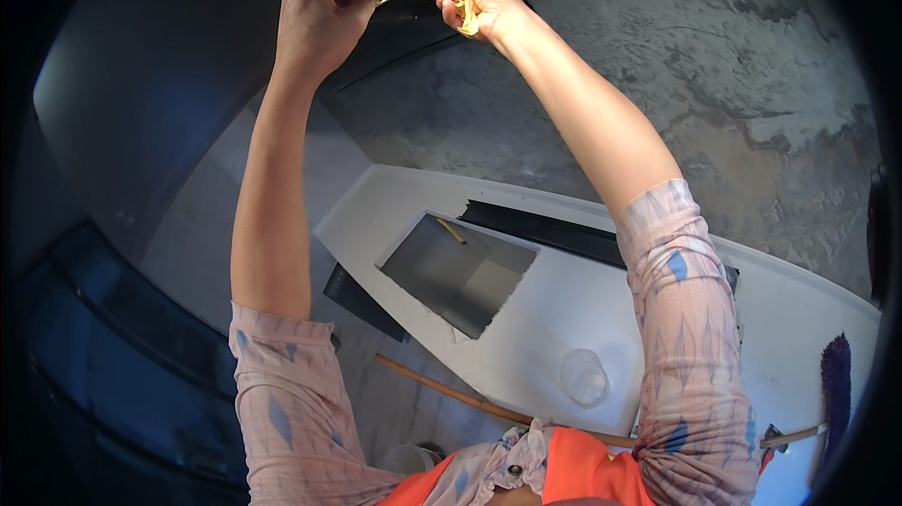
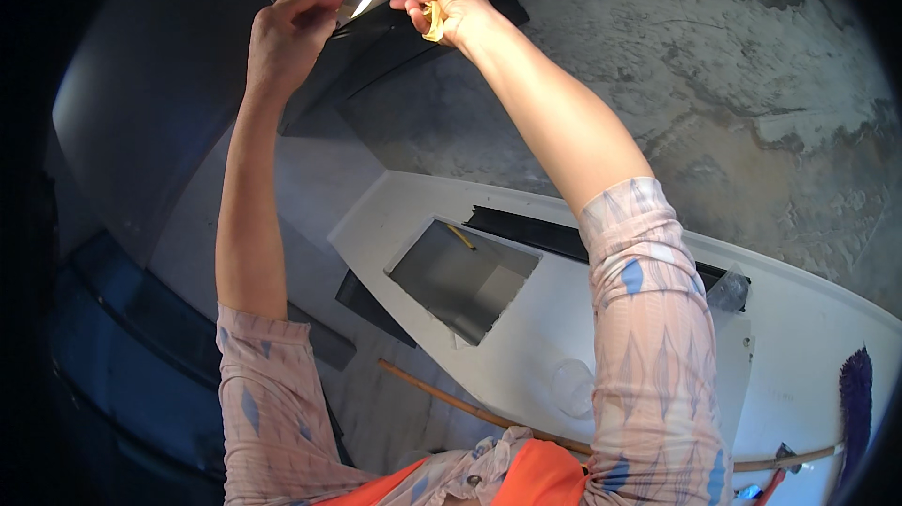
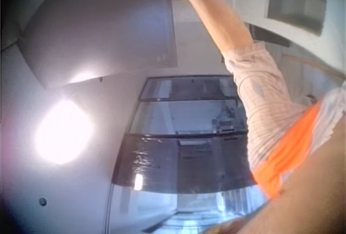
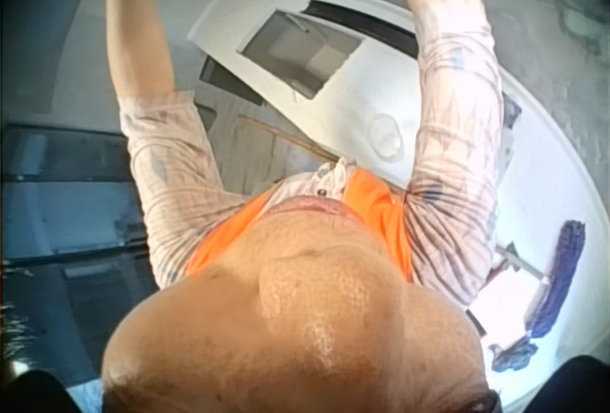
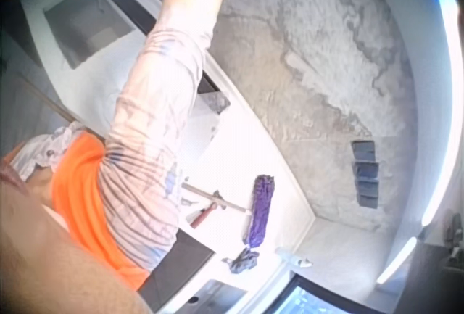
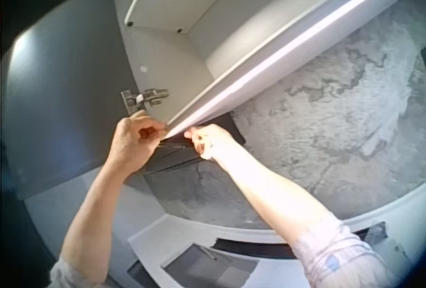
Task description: The person peels adhesive tape from a strip and applies it to a long light fixture under a kitchen cabinet, then presses the fixture against the cabinet to secure it.
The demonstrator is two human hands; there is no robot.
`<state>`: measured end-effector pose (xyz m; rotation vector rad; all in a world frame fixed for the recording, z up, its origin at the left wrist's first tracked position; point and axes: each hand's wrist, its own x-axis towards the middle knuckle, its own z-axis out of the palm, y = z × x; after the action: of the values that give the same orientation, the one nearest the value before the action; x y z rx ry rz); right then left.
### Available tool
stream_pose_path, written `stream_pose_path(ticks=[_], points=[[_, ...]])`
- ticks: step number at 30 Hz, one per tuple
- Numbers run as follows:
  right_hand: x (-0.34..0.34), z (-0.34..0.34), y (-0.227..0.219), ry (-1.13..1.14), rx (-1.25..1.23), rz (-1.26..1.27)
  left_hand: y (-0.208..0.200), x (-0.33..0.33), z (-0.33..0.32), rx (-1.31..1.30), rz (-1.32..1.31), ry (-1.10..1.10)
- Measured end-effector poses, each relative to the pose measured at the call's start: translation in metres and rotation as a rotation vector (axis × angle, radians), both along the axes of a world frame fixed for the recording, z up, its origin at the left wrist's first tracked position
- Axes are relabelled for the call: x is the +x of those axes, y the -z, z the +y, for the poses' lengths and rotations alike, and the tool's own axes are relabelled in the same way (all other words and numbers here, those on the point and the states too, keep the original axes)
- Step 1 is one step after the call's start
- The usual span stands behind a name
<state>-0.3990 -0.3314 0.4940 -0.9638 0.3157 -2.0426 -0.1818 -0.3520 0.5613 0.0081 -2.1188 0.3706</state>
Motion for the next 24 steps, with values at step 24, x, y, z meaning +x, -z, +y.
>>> stream_pose_path(ticks=[24], points=[[-0.001,-0.004,0.001,0.035,-0.037,0.029,-0.003,-0.003,-0.010,-0.026,-0.016,0.053]])
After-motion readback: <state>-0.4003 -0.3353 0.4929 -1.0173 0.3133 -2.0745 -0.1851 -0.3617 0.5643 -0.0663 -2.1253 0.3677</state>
